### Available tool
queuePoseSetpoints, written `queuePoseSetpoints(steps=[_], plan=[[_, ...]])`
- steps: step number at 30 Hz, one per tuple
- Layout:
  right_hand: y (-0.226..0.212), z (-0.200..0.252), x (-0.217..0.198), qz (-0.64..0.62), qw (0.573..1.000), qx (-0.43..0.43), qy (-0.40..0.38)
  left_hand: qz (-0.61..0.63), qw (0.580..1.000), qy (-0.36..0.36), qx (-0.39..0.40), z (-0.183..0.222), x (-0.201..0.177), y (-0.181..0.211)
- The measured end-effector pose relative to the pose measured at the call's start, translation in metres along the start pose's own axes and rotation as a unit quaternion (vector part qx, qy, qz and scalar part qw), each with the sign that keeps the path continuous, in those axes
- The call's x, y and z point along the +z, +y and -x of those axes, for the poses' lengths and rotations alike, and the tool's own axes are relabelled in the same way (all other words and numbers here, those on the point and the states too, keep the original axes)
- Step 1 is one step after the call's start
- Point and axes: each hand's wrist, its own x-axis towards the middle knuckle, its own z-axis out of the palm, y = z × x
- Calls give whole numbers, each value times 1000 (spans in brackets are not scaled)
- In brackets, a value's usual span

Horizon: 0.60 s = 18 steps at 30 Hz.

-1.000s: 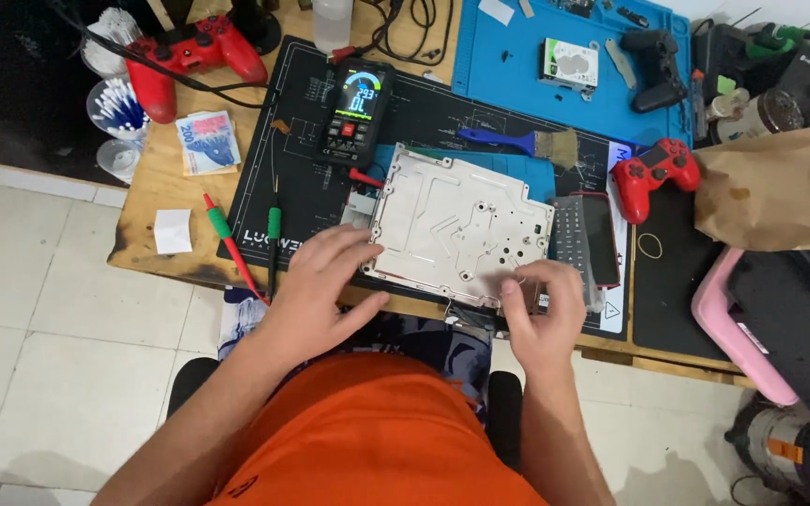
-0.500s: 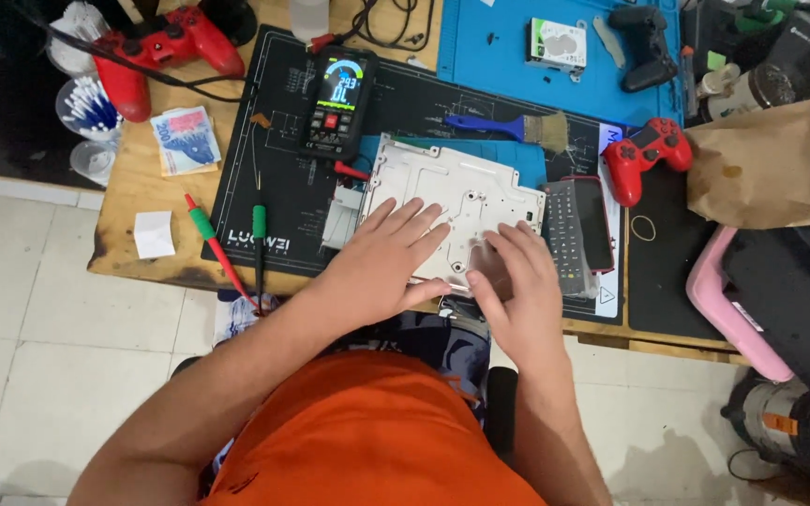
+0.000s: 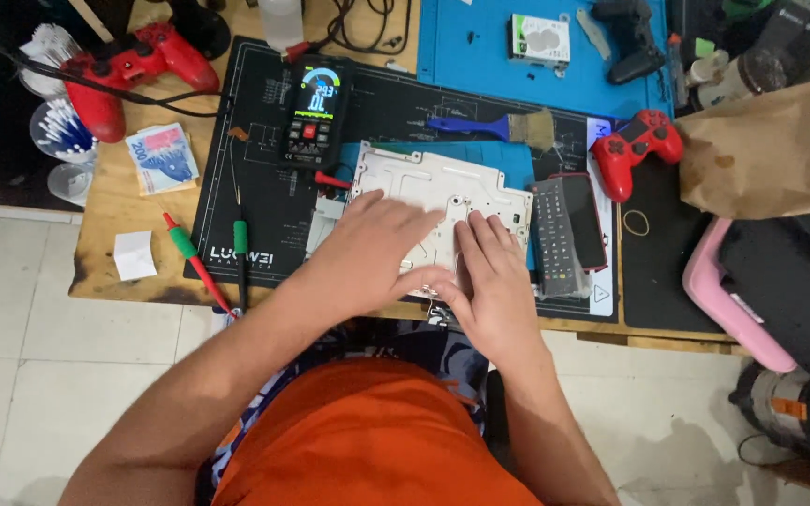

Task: Cleaning a metal shield with a brush and reassembling internal components of a game console on a repair bench.

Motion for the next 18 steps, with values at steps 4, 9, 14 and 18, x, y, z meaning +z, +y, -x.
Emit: queuePoseSetpoints(steps=[4,9,14,18], plan=[[3,8,6,1,1000,-2,3,5,998,61,11,-26,11,-2],[3,5,5,-4,1000,2,3,-26,999,35,3,-38,29,-12],[7,5,8,10,1000,1,-10,-58,998,32,4,-38,28,-11],[4,2,2,3,1000,9,-16,-50,998,32,3,-40,27,-11]])
